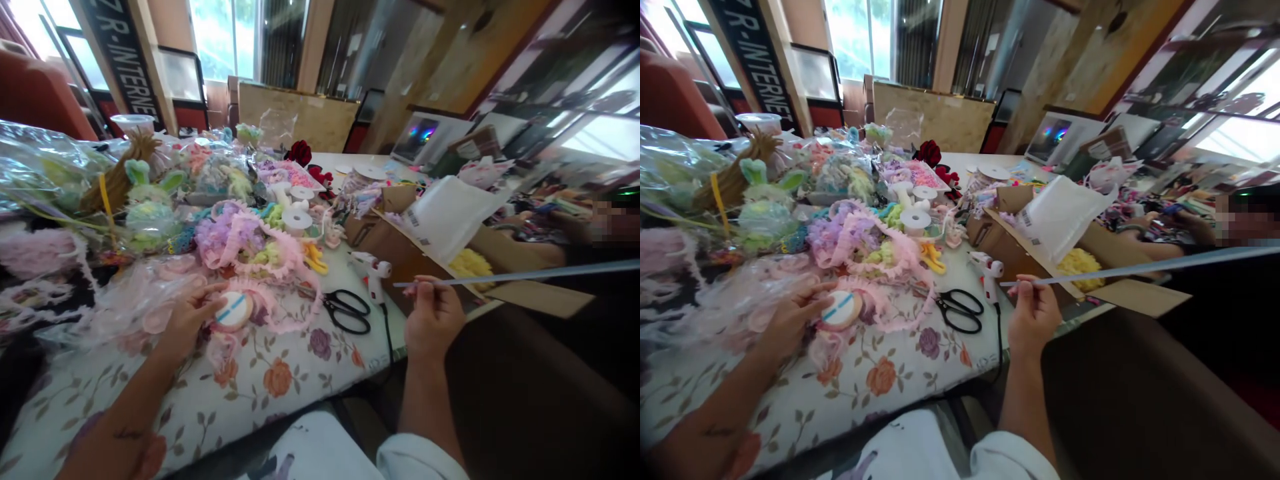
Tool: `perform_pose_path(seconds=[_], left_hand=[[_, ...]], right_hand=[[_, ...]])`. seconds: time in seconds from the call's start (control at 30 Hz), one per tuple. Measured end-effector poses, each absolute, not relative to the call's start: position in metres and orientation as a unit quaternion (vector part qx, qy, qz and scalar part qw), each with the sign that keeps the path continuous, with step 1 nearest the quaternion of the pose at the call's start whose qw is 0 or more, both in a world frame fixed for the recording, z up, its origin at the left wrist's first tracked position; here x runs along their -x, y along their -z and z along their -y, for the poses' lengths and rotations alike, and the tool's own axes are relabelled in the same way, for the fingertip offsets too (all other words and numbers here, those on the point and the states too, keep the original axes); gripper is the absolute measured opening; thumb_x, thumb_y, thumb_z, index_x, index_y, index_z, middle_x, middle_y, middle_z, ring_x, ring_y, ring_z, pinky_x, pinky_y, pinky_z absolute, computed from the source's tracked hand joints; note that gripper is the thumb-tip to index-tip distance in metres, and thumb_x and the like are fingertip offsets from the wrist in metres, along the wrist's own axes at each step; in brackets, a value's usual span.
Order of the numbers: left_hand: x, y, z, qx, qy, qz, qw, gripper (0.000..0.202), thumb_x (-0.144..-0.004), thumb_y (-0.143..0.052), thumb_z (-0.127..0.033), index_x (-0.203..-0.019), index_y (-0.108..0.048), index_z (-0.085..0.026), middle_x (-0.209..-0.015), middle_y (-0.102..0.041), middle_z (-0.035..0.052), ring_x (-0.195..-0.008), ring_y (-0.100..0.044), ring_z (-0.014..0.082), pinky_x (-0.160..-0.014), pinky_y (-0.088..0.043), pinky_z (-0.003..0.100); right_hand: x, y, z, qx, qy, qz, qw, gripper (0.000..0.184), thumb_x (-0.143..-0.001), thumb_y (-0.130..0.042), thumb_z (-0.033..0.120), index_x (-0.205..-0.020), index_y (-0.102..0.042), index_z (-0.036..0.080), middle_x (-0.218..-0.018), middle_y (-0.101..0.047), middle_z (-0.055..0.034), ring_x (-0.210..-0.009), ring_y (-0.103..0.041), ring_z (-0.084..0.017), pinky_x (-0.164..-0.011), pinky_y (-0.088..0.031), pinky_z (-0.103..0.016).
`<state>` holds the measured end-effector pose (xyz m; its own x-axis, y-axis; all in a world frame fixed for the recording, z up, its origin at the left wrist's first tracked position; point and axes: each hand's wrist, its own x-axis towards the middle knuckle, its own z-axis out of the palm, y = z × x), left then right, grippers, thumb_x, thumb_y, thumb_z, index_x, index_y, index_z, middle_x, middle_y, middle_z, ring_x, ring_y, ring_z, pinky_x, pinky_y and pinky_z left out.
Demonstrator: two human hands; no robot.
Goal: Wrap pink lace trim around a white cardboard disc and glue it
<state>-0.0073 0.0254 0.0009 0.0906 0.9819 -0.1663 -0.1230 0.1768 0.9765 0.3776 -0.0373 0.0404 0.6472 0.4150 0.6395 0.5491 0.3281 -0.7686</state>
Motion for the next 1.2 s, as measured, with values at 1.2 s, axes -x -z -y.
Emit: perform_pose_path(seconds=[1.2], left_hand=[[0.007, 0.002, -0.027, -0.424, -0.457, -0.527, 0.578, 0.052, -0.058, -0.085, -0.032, -0.106, -0.071, -0.017, -0.089, -0.072, 0.0049, -0.071, -0.062, 0.0134, -0.061, -0.051, 0.021]], right_hand=[[-0.424, -0.018, 0.017, 0.65, 0.113, 0.553, 0.508, 0.023, -0.09, -0.053, 0.039, -0.087, -0.063, 0.018, -0.082, -0.07, -0.0074, -0.077, -0.069, -0.021, -0.075, -0.056, -0.037]])
